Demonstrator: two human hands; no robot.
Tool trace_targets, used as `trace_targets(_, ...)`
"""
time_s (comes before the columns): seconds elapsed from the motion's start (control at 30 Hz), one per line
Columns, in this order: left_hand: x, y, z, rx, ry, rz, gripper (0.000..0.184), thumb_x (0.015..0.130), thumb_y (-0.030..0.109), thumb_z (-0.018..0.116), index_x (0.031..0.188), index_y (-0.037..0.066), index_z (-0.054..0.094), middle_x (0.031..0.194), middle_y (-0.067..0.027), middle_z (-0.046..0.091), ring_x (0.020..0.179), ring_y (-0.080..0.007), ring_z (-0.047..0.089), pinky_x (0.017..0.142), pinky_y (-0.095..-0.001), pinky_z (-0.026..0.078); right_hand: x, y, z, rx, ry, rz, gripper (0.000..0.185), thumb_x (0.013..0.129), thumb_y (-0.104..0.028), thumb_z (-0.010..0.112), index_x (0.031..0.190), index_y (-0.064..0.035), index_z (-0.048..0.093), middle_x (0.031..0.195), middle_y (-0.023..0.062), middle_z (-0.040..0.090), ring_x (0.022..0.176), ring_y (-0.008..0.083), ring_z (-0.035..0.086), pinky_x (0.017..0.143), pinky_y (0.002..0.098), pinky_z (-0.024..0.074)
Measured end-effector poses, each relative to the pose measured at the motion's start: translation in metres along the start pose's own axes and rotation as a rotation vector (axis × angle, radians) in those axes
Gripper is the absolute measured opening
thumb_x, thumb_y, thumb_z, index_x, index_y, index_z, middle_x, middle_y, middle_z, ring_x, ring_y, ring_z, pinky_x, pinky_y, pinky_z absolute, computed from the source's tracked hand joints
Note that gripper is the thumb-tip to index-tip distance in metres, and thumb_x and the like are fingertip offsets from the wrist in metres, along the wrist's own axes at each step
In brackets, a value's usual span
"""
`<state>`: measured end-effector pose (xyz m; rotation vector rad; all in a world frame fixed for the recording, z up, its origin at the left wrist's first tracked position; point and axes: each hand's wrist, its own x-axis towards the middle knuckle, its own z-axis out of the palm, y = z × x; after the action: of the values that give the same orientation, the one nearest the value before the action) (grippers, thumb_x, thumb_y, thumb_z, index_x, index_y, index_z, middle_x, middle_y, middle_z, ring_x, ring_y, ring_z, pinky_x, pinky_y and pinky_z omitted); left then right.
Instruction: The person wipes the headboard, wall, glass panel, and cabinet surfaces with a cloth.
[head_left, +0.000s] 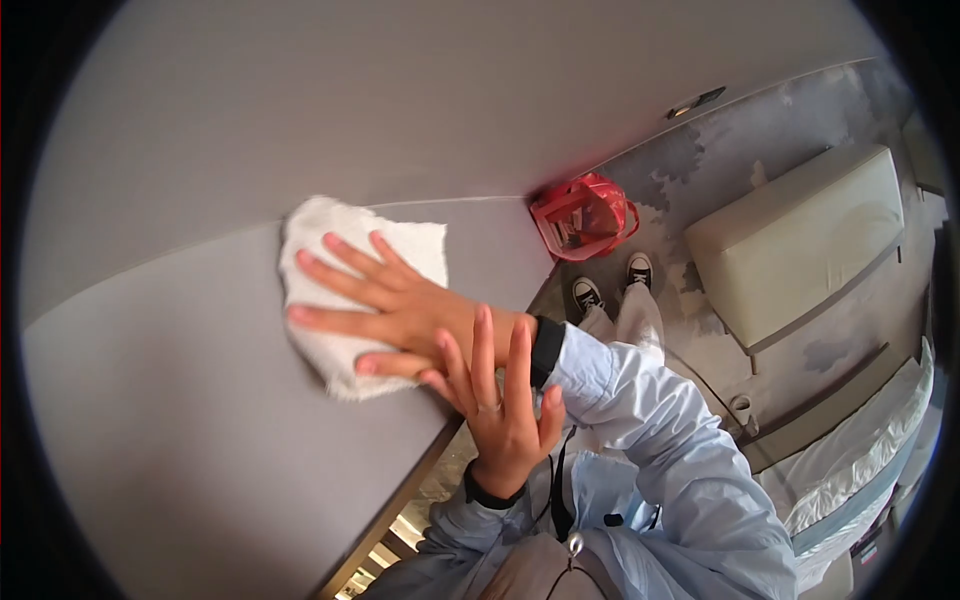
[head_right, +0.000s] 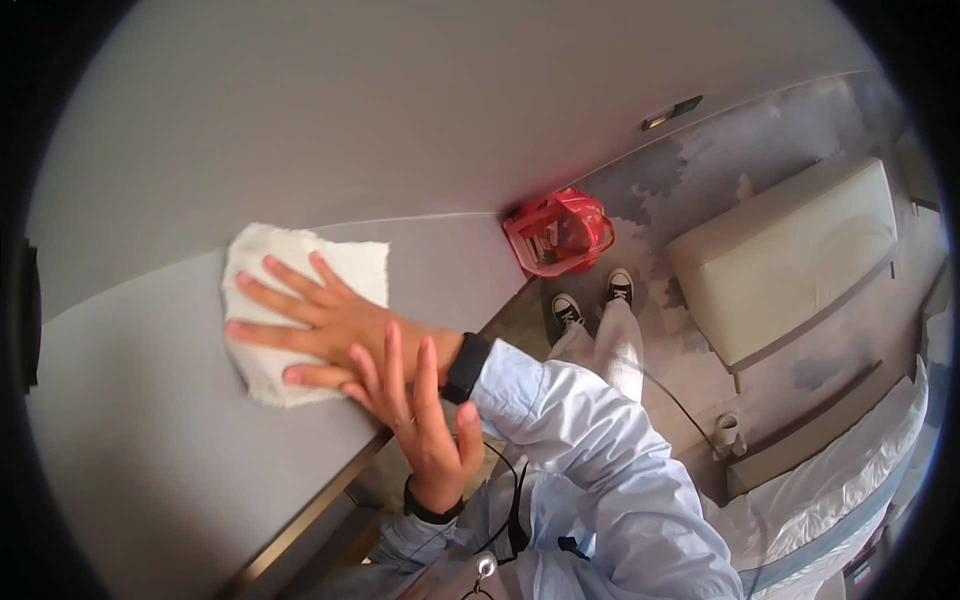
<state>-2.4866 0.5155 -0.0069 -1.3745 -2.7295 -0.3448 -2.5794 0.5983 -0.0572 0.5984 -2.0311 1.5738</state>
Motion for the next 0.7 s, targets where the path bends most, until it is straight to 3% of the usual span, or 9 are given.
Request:
trace_targets(0.07,0.007,-0.001,0.029,-0.084,-0.189,-0.188,0.049,0.093,0.029,0.046,0.134,0.002,0.046,0.146,-0.0215,0.033,0.14,-0.0471,0.011,0.11,-0.0598,0.002,-0.035,0.052,0.03,0.01,0.158,0.153,0.06,0.096,-0.054,0.031,0.148,-0.0228,0.028,0.157,0.0093,0.01,0.144,0.0339,0.004,0.109,0.0646,0.0092)
trace_targets(0.13,-0.004,-0.006,0.064,-0.022,-0.256,-0.188,0.048,0.09,0.023,0.05,0.133,0.003,0.047,0.147,-0.0181,0.034,0.14,-0.0439,0.015,0.11,-0.061,0.003,-0.087,0.102,0.032,0.17,0.11,0.414,0.061,0.097,-0.052,0.029,0.148,-0.0181,0.026,0.156,0.0125,0.01,0.144,0.0342,0.004,0.112,0.0588,0.0084)
trace_targets(0.2,-0.016,-0.009,0.094,0.365,-0.507,-0.052,0.048,0.088,0.017,0.052,0.134,0.004,0.046,0.148,-0.0158,0.034,0.141,-0.0378,0.02,0.111,-0.0587,0.006,-0.154,0.165,0.054,0.278,0.251,0.588,0.06,0.1,-0.045,0.027,0.148,-0.0085,0.024,0.155,0.0184,0.01,0.143,0.0366,0.005,0.115,0.0487,0.0074)
trace_targets(0.27,-0.024,-0.009,0.115,0.397,-0.573,-0.119,0.05,0.086,0.014,0.053,0.134,0.004,0.046,0.149,-0.0144,0.033,0.14,-0.0315,0.025,0.114,-0.0504,0.01,-0.238,0.215,0.101,0.292,0.283,1.0,0.056,0.102,-0.034,0.026,0.145,0.0002,0.022,0.154,0.0224,0.01,0.142,0.0393,0.005,0.116,0.0414,0.0071)
trace_targets(0.37,-0.038,-0.015,0.123,0.32,-0.654,-0.154,0.051,0.088,0.018,0.053,0.136,0.002,0.043,0.149,-0.0154,0.032,0.14,-0.0274,0.026,0.115,-0.0363,0.013,-0.276,0.2,0.12,0.25,0.282,1.005,0.053,0.102,-0.028,0.026,0.144,0.0034,0.022,0.153,0.025,0.008,0.142,0.0407,0.004,0.116,0.0423,0.0068)
trace_targets(0.43,-0.034,-0.012,0.119,0.266,-0.634,-0.183,0.053,0.089,0.019,0.053,0.137,0.002,0.041,0.149,-0.0157,0.031,0.141,-0.0266,0.025,0.115,-0.0362,0.013,-0.264,0.164,0.103,0.27,0.166,0.987,0.054,0.102,-0.028,0.027,0.144,0.0044,0.02,0.154,0.0238,0.006,0.142,0.0404,0.002,0.116,0.043,0.0065)
trace_targets(0.5,-0.027,-0.01,0.115,0.105,-0.611,-0.234,0.057,0.09,0.02,0.05,0.141,0.001,0.034,0.152,-0.017,0.024,0.142,-0.03,0.018,0.114,-0.0411,0.013,-0.231,0.145,0.088,0.152,0.196,0.504,0.058,0.102,-0.035,0.027,0.149,-0.0056,0.01,0.155,0.0201,0.003,0.144,0.0369,-0.001,0.115,0.0468,0.0044)
trace_targets(0.57,-0.021,-0.006,0.112,0.067,-0.584,-0.246,0.057,0.091,0.02,0.049,0.142,0.0,0.033,0.152,-0.0177,0.023,0.142,-0.033,0.016,0.114,-0.0444,0.012,-0.19,0.158,0.104,0.045,0.255,0.246,0.063,0.099,-0.043,0.026,0.149,-0.006,0.018,0.156,0.0178,0.004,0.144,0.0366,-0.002,0.115,0.0487,0.0031)
trace_targets(0.7,-0.013,-0.007,0.114,-0.012,-0.547,-0.293,0.055,0.092,0.018,0.046,0.142,-0.001,0.032,0.153,-0.0189,0.02,0.142,-0.0392,0.013,0.112,-0.0514,0.01,-0.136,0.126,0.047,0.133,0.083,0.415,0.057,0.1,-0.041,0.027,0.149,-0.0135,0.019,0.157,0.0147,0.004,0.144,0.0352,0.002,0.114,0.0529,0.0069)
